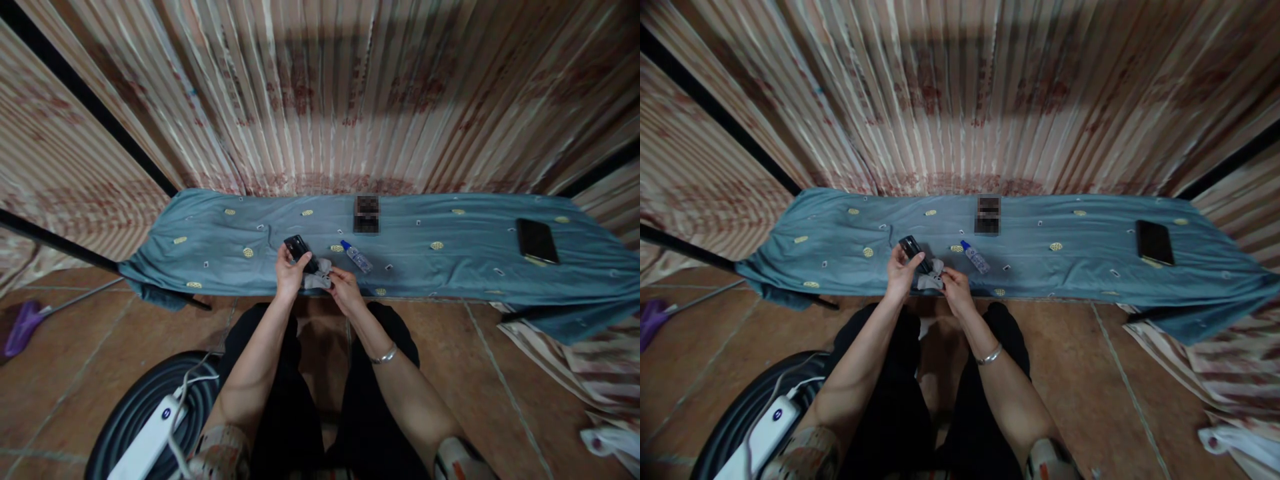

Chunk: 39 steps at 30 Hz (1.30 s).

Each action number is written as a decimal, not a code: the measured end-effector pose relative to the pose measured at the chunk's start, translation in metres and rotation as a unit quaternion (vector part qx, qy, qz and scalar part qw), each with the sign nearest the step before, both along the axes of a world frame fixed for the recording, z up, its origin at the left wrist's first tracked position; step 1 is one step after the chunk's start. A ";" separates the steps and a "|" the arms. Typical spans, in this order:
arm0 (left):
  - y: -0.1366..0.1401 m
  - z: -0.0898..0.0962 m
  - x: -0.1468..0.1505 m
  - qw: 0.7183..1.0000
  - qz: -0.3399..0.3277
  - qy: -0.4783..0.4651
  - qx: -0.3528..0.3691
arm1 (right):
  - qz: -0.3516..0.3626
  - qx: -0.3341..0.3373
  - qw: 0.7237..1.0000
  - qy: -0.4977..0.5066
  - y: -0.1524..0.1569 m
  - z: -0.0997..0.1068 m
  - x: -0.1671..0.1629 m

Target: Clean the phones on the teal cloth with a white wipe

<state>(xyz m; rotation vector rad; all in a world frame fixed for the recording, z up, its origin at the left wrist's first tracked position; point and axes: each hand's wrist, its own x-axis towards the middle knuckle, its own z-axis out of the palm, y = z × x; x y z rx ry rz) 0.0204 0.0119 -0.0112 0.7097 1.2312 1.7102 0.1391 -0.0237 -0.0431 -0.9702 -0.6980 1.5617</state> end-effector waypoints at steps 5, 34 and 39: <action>-0.002 0.001 0.005 0.998 -0.032 -0.049 -0.020 | -0.021 0.027 0.996 -0.081 0.003 -0.007 0.000; -0.013 0.012 -0.009 0.966 -0.166 -0.187 -0.060 | 0.032 -0.006 0.999 -0.009 0.004 0.006 0.009; -0.016 0.014 -0.004 0.950 -0.204 -0.219 -0.089 | 0.044 0.003 0.999 -0.027 0.001 0.006 0.008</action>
